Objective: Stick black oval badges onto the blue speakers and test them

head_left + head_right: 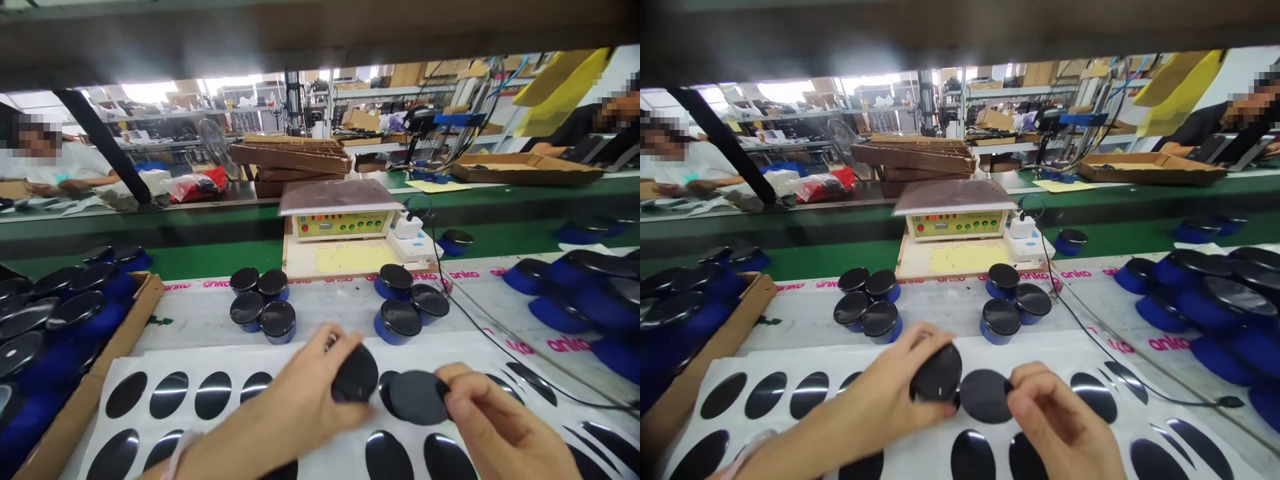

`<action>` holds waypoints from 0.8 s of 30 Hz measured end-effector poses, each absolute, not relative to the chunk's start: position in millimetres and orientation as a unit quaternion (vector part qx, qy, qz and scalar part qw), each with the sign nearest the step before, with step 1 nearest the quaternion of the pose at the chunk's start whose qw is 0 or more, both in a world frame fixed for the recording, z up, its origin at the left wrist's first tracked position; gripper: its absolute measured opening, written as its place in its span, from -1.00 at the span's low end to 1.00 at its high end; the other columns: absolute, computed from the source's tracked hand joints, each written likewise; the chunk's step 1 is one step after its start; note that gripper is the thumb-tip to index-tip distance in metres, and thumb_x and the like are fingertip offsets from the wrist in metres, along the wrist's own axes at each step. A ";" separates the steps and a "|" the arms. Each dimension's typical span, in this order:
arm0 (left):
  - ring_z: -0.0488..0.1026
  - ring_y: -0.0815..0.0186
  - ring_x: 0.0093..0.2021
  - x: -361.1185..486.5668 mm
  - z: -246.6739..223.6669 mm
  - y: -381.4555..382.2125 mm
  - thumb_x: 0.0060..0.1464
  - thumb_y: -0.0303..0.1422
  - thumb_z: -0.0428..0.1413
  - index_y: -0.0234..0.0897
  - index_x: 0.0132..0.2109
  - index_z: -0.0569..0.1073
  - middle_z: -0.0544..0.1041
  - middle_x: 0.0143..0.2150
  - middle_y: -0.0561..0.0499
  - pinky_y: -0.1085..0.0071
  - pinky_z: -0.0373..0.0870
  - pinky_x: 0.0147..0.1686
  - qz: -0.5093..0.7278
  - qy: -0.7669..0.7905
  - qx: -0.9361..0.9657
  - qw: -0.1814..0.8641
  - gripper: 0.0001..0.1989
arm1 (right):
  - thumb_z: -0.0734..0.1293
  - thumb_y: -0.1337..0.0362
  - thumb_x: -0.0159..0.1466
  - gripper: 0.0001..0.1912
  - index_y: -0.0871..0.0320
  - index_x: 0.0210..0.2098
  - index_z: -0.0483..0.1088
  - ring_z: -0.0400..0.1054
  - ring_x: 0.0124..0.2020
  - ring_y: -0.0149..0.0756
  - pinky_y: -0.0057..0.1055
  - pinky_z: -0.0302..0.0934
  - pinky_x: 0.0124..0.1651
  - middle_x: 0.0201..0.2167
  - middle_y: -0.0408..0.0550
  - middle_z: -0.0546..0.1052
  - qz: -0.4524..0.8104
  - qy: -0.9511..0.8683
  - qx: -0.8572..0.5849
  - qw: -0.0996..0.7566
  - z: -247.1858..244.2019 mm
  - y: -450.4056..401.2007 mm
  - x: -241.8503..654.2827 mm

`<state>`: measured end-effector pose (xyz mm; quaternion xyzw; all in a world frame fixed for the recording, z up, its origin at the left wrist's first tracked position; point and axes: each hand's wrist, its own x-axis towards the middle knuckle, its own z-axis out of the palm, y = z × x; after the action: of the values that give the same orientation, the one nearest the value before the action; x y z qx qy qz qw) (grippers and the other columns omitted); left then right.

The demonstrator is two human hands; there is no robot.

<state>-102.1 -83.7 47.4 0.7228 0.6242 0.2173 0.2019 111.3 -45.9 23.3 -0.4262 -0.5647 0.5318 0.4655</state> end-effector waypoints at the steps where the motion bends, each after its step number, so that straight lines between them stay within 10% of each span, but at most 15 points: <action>1: 0.46 0.28 -0.03 -100.4 38.8 -96.9 -0.12 -0.26 0.31 -0.06 0.19 0.22 0.35 0.07 -0.01 0.43 0.45 -0.06 0.243 0.602 0.717 0.255 -0.28 | 0.43 0.10 0.11 -0.75 0.08 -0.54 0.36 0.32 -0.41 -0.31 -0.52 0.29 -0.41 -0.43 -0.12 0.39 0.555 -0.549 -0.419 0.464 22.3 -43.6 109.7; 6: 0.37 0.16 0.11 -100.5 -0.1 -115.8 -0.28 -0.23 0.40 -0.07 0.26 0.07 0.39 0.11 -0.04 0.21 0.34 0.12 0.328 0.581 0.657 0.350 -0.01 | 0.41 0.12 0.15 -0.70 0.12 -0.56 0.29 0.19 -0.34 -0.34 -0.51 0.21 -0.33 -0.37 -0.13 0.29 0.661 -0.472 -0.397 0.428 15.6 -49.4 78.0; 24: 0.44 0.25 0.04 -103.1 -4.1 -111.7 -0.13 -0.33 0.34 -0.11 0.12 0.20 0.46 0.07 0.03 0.35 0.37 0.05 0.357 0.545 0.679 0.338 -0.31 | 0.42 0.18 0.16 -0.76 0.12 -0.54 0.36 0.21 -0.10 -0.25 -0.41 0.20 -0.08 -0.28 -0.11 0.27 0.691 -0.448 -0.411 0.390 -2.0 -68.7 69.2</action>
<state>-103.1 -111.7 -4.1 0.6789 0.5453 0.3573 0.3378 69.2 -68.7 -2.0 -0.4109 -0.4479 0.6915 0.3903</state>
